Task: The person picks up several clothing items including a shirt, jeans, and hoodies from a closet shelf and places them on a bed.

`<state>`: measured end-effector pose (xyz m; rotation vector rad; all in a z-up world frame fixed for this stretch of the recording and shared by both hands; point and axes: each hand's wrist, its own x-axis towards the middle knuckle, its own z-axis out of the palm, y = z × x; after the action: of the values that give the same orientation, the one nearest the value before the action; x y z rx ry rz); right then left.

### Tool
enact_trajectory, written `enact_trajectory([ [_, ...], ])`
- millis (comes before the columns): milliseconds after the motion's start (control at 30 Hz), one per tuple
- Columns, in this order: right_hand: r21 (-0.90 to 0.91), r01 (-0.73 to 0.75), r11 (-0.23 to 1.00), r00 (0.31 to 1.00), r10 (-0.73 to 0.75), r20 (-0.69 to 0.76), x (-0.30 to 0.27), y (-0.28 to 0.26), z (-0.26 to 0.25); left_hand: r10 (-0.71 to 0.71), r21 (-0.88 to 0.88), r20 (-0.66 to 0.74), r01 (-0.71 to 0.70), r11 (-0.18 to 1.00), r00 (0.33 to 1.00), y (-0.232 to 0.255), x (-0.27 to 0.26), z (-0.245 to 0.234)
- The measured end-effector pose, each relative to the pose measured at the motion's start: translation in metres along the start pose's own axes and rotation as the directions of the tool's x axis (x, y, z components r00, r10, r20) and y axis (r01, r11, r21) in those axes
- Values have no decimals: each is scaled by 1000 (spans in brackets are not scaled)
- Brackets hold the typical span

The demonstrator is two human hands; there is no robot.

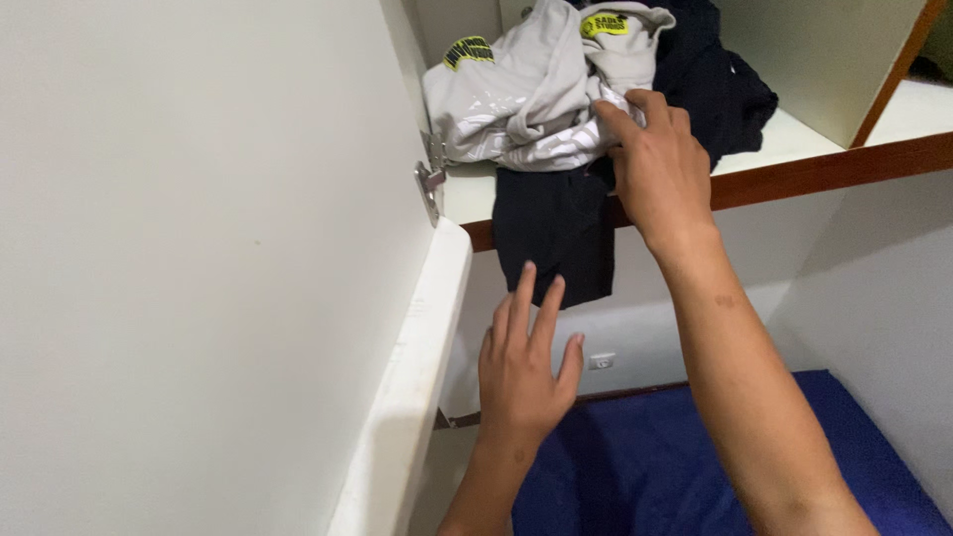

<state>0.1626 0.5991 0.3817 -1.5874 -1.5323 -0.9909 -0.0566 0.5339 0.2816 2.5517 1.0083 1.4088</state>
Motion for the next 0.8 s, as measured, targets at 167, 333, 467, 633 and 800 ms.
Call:
enact_trajectory([
  [167, 10, -45, 999, 999, 45, 13, 15, 1, 12, -29, 15, 30, 28, 999, 999, -7, -2, -9],
  [333, 144, -67, 987, 996, 76, -55, 26, -3, 2, -127, -87, 148, 141, 986, 981, -9, -3, -20],
  [467, 294, -24, 956, 983, 76, -167, 32, -12, -5, -95, -103, 135, 110, 989, 986, -8, -4, -22],
  [633, 320, 128, 939, 930, -2, -367, 43, -5, -8, -97, -101, 205, 120, 988, 974, -12, -1, -18],
  [800, 593, 151, 791, 892, 149, -426, 41, -7, -4, -77, -129, 243, 111, 985, 967, -14, 0, -15],
])
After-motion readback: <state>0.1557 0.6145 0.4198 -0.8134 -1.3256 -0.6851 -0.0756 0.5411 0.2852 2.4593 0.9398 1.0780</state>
